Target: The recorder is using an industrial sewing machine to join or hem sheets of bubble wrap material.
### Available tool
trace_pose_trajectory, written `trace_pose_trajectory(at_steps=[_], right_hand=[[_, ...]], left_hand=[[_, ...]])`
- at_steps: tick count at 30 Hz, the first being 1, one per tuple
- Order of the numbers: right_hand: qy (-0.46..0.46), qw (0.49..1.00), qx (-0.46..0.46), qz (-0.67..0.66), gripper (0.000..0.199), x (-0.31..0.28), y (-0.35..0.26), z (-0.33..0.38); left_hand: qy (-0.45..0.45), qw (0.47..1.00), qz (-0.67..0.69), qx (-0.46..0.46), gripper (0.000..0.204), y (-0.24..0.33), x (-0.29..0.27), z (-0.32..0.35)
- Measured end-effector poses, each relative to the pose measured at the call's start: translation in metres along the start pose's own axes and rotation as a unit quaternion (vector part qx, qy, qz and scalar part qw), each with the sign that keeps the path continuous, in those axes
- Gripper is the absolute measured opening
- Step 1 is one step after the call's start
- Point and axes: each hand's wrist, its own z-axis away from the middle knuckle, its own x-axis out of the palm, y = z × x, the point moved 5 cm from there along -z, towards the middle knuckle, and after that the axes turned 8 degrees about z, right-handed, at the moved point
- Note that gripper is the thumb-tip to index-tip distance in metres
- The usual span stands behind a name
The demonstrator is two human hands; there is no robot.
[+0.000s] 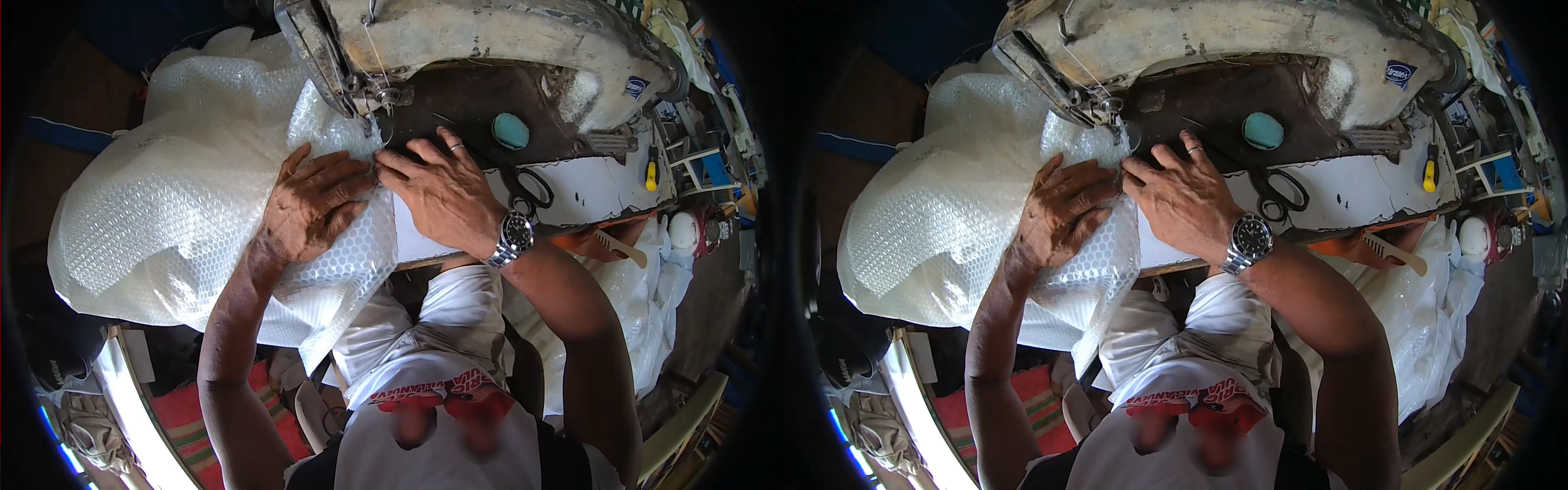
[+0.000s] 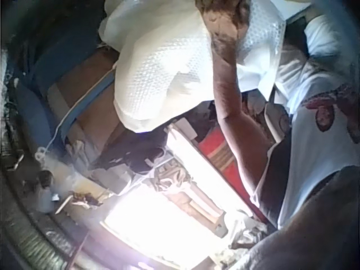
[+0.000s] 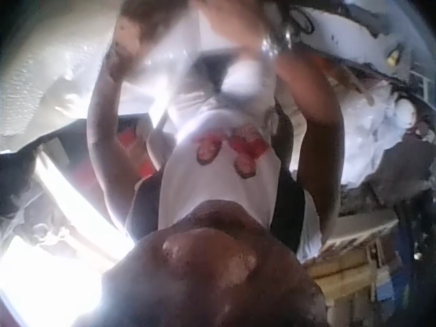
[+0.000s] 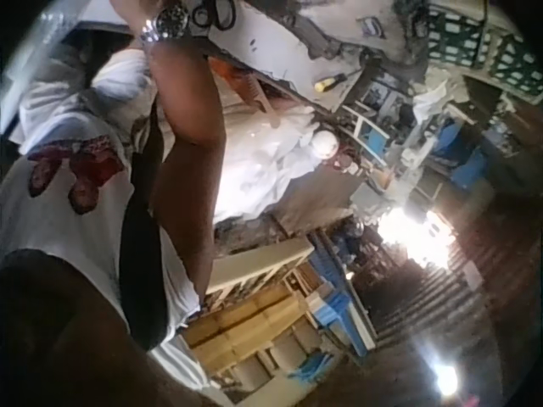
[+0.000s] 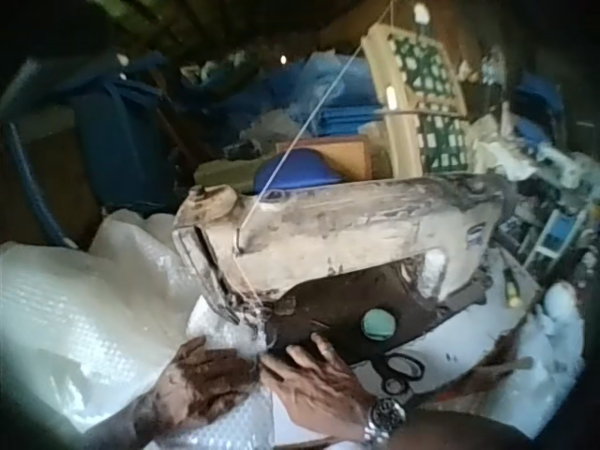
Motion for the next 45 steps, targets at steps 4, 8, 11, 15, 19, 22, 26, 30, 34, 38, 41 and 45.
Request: trace_pose_trajectory(at_steps=[4,8,11,15,19,22,26,30,34,38,41,45], right_hand=[[-0.016,1.000,0.015,0.017,0.036,-0.001,-0.001,-0.007],[-0.017,0.999,0.030,0.034,0.044,0.003,-0.002,-0.009],[-0.039,0.996,0.058,0.049,0.043,0.010,-0.003,-0.015],[-0.031,0.990,0.117,0.068,0.032,-0.005,-0.011,-0.017],[0.081,0.987,0.098,-0.098,0.019,-0.042,-0.039,0.047],[-0.088,0.920,0.042,-0.380,0.025,-0.019,-0.071,0.117],[-0.216,0.811,0.088,-0.536,0.043,0.074,-0.113,0.129],[-0.221,0.814,0.089,-0.530,0.058,0.131,-0.135,0.094],[-0.226,0.802,0.039,-0.551,0.044,0.141,-0.164,0.083],[-0.184,0.808,0.005,-0.559,0.048,0.145,-0.188,0.089],[-0.208,0.818,0.014,-0.536,0.051,0.154,-0.199,0.096],[-0.193,0.830,-0.020,-0.523,0.052,0.131,-0.205,0.098]], left_hand=[[0.006,1.000,-0.007,0.000,0.032,-0.007,0.001,-0.002],[0.009,1.000,0.003,0.011,0.034,-0.015,0.000,-0.003],[0.030,0.999,0.002,0.026,0.031,-0.015,-0.003,-0.009],[0.126,0.983,-0.106,0.082,0.026,0.000,-0.014,-0.002],[0.275,0.948,-0.159,-0.033,0.024,0.004,-0.046,0.083],[0.426,0.869,-0.162,-0.195,0.025,-0.001,-0.077,0.209],[0.393,0.703,-0.211,-0.553,0.070,-0.031,-0.097,0.347],[0.327,0.768,-0.082,-0.544,0.089,-0.054,-0.099,0.370],[0.338,0.684,0.121,-0.635,0.097,-0.071,-0.106,0.383],[0.309,0.644,0.215,-0.666,0.066,-0.083,-0.101,0.405],[0.303,0.612,0.346,-0.643,0.064,-0.091,-0.073,0.413],[0.191,0.659,0.342,-0.642,0.058,-0.085,-0.066,0.409]])
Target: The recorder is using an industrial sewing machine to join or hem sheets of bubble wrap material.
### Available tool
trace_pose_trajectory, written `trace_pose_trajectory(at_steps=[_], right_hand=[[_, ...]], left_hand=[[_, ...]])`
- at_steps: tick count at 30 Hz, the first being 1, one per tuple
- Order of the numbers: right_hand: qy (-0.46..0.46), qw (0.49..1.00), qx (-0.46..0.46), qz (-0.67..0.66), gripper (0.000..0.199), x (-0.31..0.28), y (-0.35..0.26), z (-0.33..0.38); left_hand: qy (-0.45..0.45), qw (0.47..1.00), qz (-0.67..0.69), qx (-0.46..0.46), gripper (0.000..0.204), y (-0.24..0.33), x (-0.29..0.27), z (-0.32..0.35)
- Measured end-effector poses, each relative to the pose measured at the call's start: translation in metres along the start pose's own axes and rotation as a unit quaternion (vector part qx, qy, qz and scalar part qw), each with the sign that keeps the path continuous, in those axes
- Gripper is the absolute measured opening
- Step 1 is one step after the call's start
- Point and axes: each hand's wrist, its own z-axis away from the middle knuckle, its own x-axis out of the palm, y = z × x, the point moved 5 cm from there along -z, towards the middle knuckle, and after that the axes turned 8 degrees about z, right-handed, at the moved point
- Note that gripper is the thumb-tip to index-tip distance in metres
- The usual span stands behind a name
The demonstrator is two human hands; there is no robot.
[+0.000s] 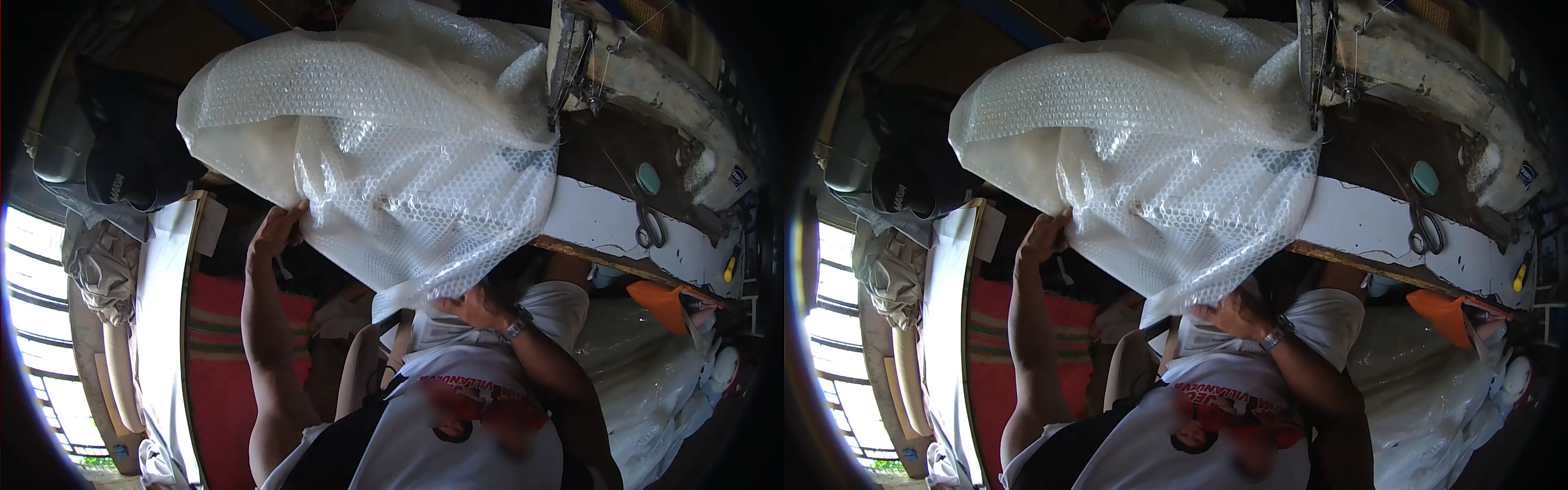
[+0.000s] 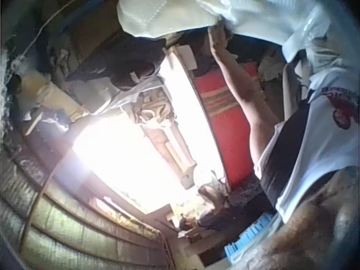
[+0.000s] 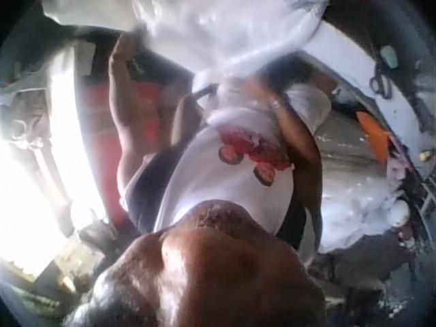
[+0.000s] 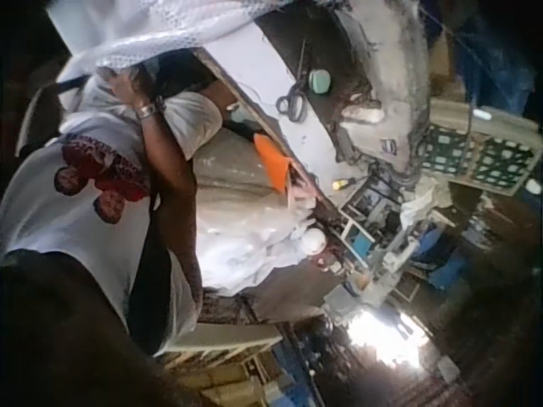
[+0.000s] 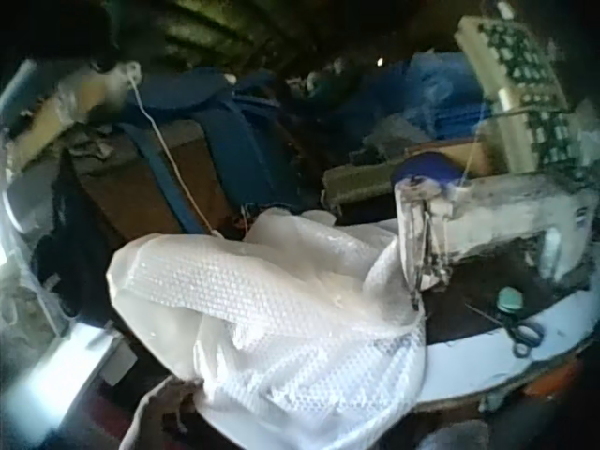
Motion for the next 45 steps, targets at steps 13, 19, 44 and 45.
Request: trace_pose_trajectory(at_steps=[13,19,44,45], right_hand=[[-0.282,0.921,-0.214,-0.160,0.046,-0.038,-0.130,0.057],[-0.151,0.982,0.003,0.113,0.043,0.009,-0.033,0.029],[0.075,0.972,0.045,0.217,0.065,0.005,0.041,0.037],[0.137,0.978,0.011,0.157,0.064,0.000,0.037,0.040]], left_hand=[[0.360,0.809,-0.181,0.427,0.043,0.233,-0.072,-0.042],[0.625,0.619,-0.237,0.413,0.038,0.172,-0.103,-0.095],[0.315,0.528,-0.596,0.516,0.062,0.322,0.141,-0.030],[0.312,0.508,-0.614,0.517,0.051,0.340,0.123,-0.027]])
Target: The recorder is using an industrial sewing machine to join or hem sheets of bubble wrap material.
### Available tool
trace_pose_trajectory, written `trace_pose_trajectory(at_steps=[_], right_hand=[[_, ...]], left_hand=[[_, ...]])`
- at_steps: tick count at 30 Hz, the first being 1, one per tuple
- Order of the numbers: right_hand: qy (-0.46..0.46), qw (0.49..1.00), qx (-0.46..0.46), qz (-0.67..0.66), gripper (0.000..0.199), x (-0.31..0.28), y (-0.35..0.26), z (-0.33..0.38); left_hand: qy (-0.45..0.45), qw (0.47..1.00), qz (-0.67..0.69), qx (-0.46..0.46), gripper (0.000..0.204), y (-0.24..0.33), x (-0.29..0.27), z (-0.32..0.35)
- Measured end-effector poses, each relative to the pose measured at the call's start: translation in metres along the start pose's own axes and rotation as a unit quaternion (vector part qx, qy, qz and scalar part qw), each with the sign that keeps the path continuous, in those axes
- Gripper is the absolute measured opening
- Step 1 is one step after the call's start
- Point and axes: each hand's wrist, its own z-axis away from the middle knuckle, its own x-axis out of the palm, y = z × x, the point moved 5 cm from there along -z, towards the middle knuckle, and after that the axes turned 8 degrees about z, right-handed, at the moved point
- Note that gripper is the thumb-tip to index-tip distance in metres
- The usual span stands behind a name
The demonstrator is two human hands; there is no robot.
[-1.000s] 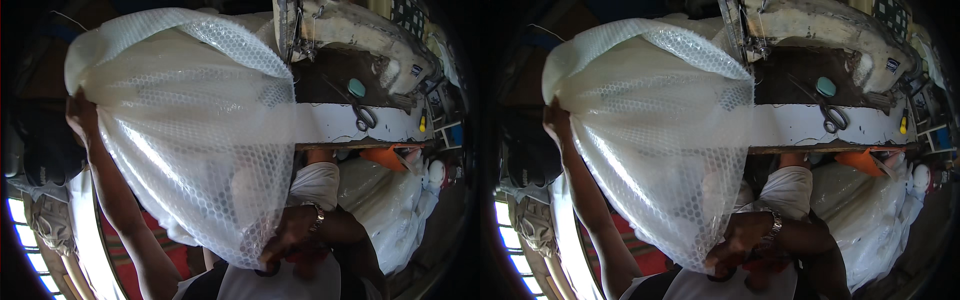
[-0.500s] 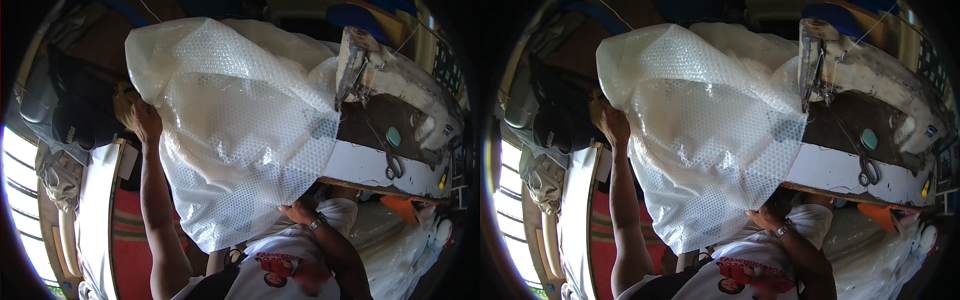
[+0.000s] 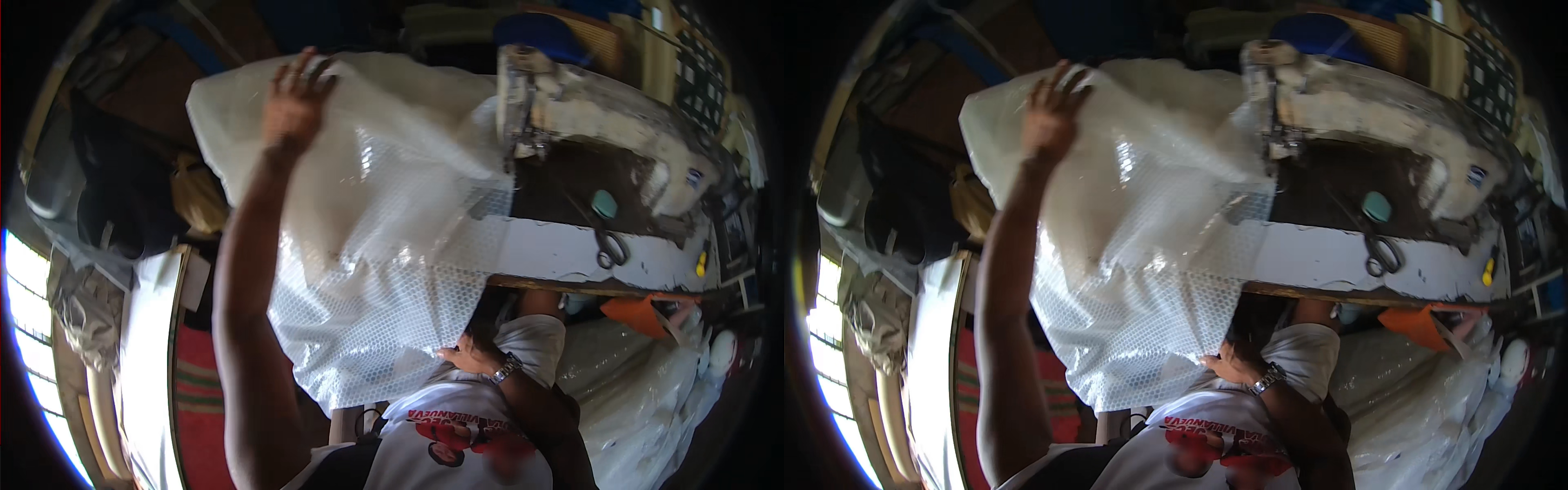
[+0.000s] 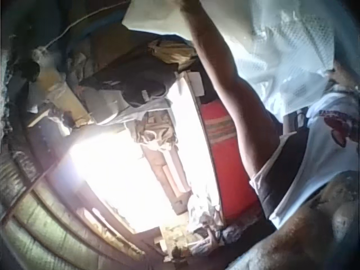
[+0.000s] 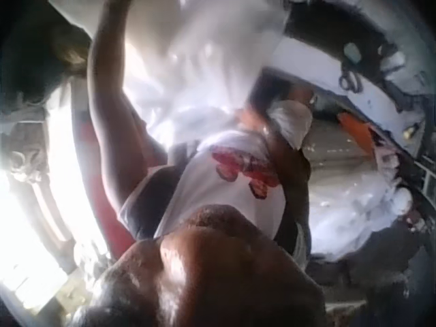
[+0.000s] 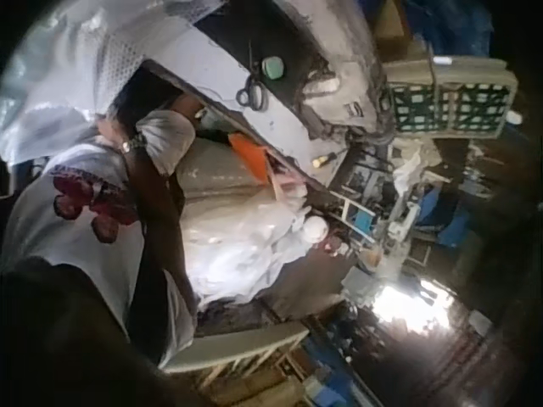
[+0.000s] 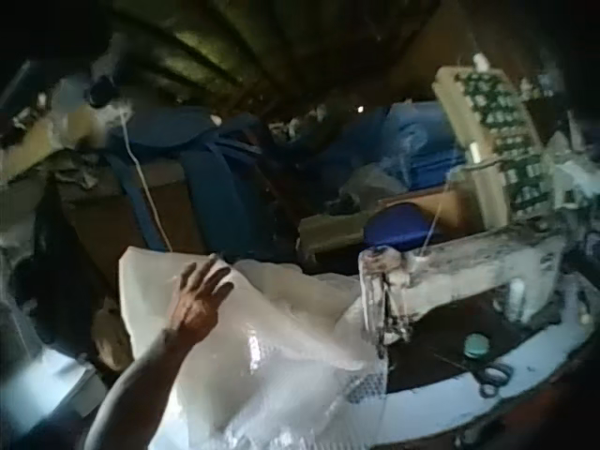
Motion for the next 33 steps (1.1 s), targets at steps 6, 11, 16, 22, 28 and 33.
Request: trace_pose_trajectory(at_steps=[6,11,16,22,28,33], right_hand=[[-0.038,0.996,0.069,-0.032,0.063,0.019,0.010,0.001],[-0.100,0.992,0.040,-0.071,0.063,0.038,0.010,-0.005],[-0.135,0.987,0.077,-0.050,0.064,0.021,-0.002,-0.006],[-0.139,0.983,0.113,0.037,0.064,0.004,-0.007,-0.004],[-0.143,0.982,0.094,-0.075,0.057,0.014,-0.004,-0.008],[-0.191,0.978,0.075,-0.031,0.060,0.017,-0.005,-0.008]], left_hand=[[0.027,0.975,0.051,0.213,0.039,-0.020,-0.140,0.051],[0.022,0.963,0.168,0.209,0.045,0.038,-0.203,0.102],[0.077,0.984,0.133,0.086,0.059,0.031,-0.120,0.041],[-0.093,0.982,0.062,0.152,0.047,0.016,-0.077,0.002],[-0.193,0.901,0.236,0.308,0.042,0.094,-0.178,0.116],[-0.193,0.843,0.349,0.362,0.017,0.167,-0.183,0.144]])
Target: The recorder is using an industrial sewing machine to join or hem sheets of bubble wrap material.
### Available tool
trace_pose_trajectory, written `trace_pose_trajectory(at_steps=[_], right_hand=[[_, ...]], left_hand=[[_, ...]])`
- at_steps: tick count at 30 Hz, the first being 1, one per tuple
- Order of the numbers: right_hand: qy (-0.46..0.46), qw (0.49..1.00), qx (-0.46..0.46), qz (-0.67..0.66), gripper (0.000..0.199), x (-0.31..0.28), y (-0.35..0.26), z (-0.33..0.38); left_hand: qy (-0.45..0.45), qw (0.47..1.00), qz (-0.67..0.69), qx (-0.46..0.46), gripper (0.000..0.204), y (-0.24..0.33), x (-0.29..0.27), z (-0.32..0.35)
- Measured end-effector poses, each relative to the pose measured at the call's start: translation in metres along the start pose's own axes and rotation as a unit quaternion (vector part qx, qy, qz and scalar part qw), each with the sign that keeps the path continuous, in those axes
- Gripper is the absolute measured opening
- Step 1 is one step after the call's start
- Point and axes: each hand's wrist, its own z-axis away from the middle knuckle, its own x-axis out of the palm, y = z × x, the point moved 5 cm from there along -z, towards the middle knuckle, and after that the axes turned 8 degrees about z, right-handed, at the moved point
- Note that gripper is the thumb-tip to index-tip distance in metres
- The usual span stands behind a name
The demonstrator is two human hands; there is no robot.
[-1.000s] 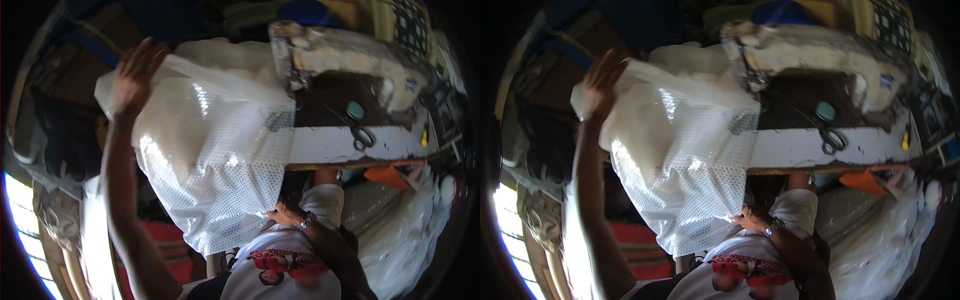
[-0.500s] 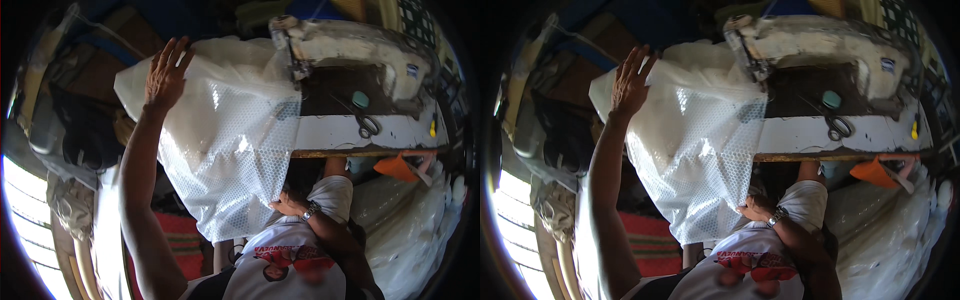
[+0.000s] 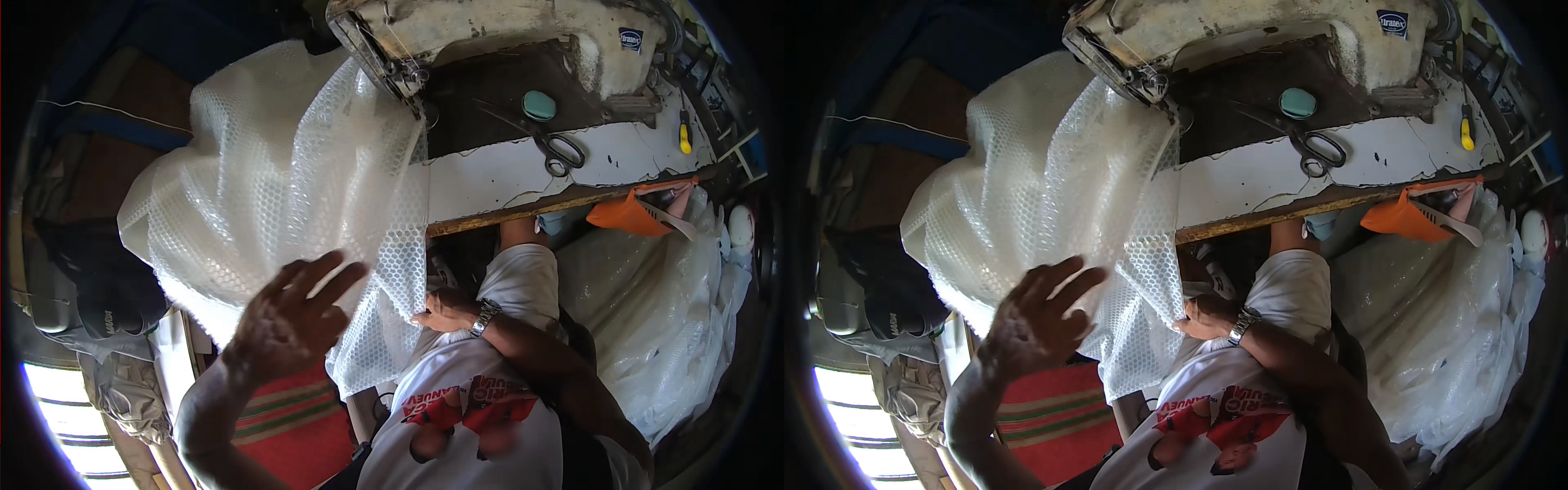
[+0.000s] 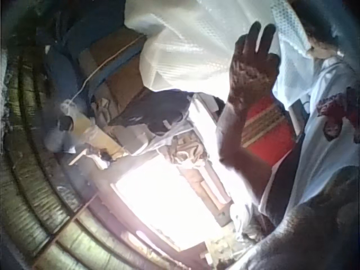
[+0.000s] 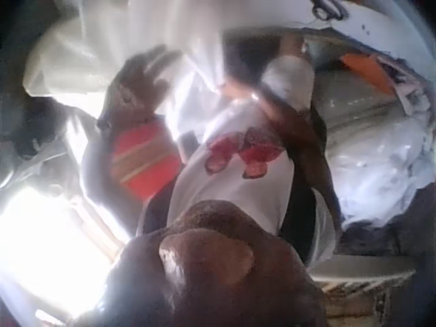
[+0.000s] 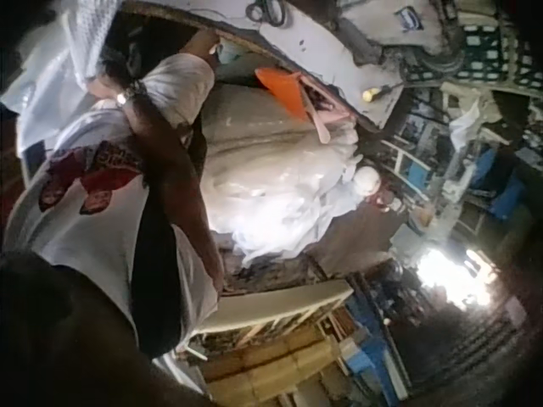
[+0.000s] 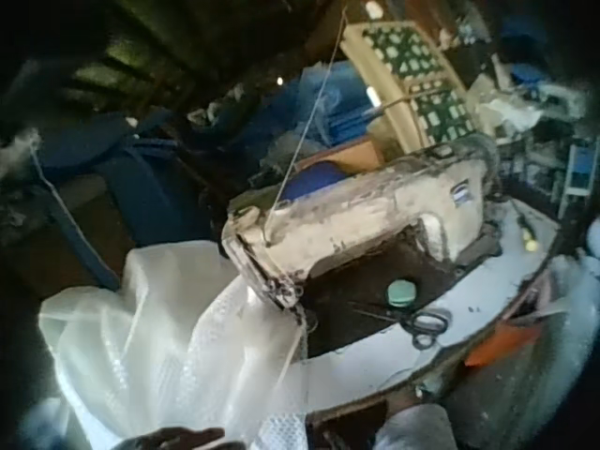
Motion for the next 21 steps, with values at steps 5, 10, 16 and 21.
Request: trace_pose_trajectory(at_steps=[5,10,16,21], right_hand=[[-0.040,0.999,-0.010,-0.017,0.056,-0.017,-0.011,0.013],[-0.112,0.990,-0.081,0.000,0.051,-0.039,-0.043,0.037],[-0.090,0.986,-0.143,-0.017,0.051,-0.047,-0.070,0.047],[-0.111,0.992,-0.056,0.038,0.042,-0.086,-0.059,0.056]], left_hand=[[-0.105,0.975,0.184,0.060,0.017,0.001,0.032,-0.039],[-0.066,0.965,0.244,0.070,0.016,-0.002,0.017,-0.042],[-0.029,0.953,0.287,0.092,0.019,0.000,0.036,-0.040],[-0.009,0.953,0.292,0.086,0.017,0.002,0.065,-0.042]])
